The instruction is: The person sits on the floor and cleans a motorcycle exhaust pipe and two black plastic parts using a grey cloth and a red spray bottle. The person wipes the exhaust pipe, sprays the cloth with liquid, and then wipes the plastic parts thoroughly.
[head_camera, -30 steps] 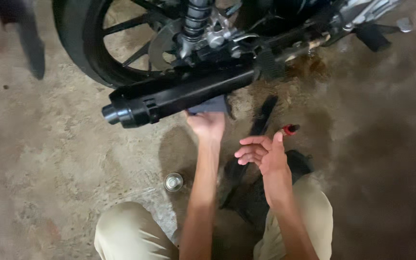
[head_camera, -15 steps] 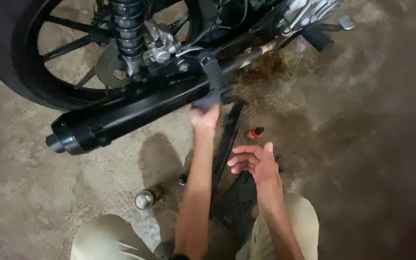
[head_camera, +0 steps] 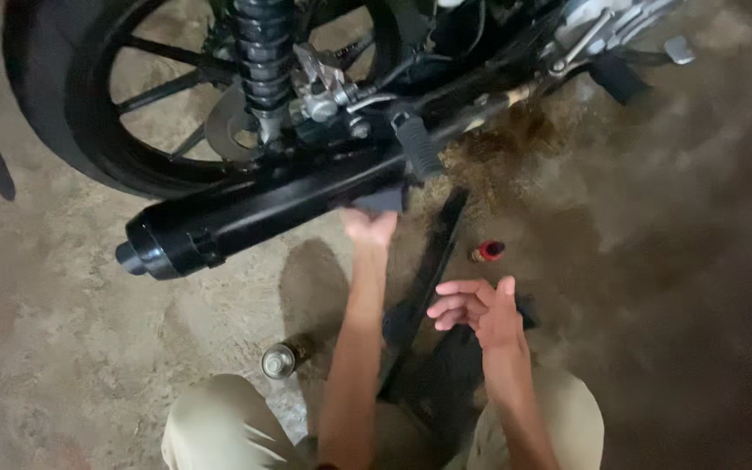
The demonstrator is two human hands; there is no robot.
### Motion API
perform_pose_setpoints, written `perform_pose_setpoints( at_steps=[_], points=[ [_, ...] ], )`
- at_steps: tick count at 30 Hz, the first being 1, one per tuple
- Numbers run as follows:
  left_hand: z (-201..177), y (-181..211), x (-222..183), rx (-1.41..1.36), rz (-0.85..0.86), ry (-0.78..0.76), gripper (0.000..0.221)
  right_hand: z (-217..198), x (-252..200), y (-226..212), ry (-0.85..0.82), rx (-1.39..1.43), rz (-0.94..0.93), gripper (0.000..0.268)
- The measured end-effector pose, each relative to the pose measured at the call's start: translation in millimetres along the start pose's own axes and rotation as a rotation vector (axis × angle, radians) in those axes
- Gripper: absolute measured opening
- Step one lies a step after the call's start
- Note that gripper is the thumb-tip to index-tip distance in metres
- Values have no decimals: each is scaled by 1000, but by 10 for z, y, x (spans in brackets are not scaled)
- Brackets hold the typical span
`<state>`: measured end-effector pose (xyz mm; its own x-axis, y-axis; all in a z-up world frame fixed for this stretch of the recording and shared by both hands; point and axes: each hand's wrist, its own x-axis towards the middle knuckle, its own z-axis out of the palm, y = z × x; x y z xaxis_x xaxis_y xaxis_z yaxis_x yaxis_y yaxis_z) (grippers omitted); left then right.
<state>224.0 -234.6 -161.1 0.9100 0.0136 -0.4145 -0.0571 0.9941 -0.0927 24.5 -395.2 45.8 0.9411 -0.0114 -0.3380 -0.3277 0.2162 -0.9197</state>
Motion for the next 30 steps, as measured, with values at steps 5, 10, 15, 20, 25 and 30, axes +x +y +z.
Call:
perform_pose_setpoints(
  at_steps=[5, 10, 15, 20, 25, 30],
  points=[
    [-25, 58, -234, -29, -69, -76, 47, -40, 117, 102, 18, -42, 22, 85],
    [137, 176, -1272, 253, -132, -10, 55, -5, 406, 338, 108, -51, 63, 69],
    [552, 249, -1875, 604, -273, 69, 65, 374, 331, 478, 301, 447, 488, 82],
    [645, 456, -2009, 869, -351, 105, 71, 797, 22, 467, 96, 922, 253, 77],
    [660, 792, -1971, 1879, -151, 224, 71, 1015, 82, 499, 117, 761, 248, 65],
    [557, 1091, -1986, 1856, 193, 91, 53, 1034, 382, 919, 398, 506, -7, 56]
  ],
)
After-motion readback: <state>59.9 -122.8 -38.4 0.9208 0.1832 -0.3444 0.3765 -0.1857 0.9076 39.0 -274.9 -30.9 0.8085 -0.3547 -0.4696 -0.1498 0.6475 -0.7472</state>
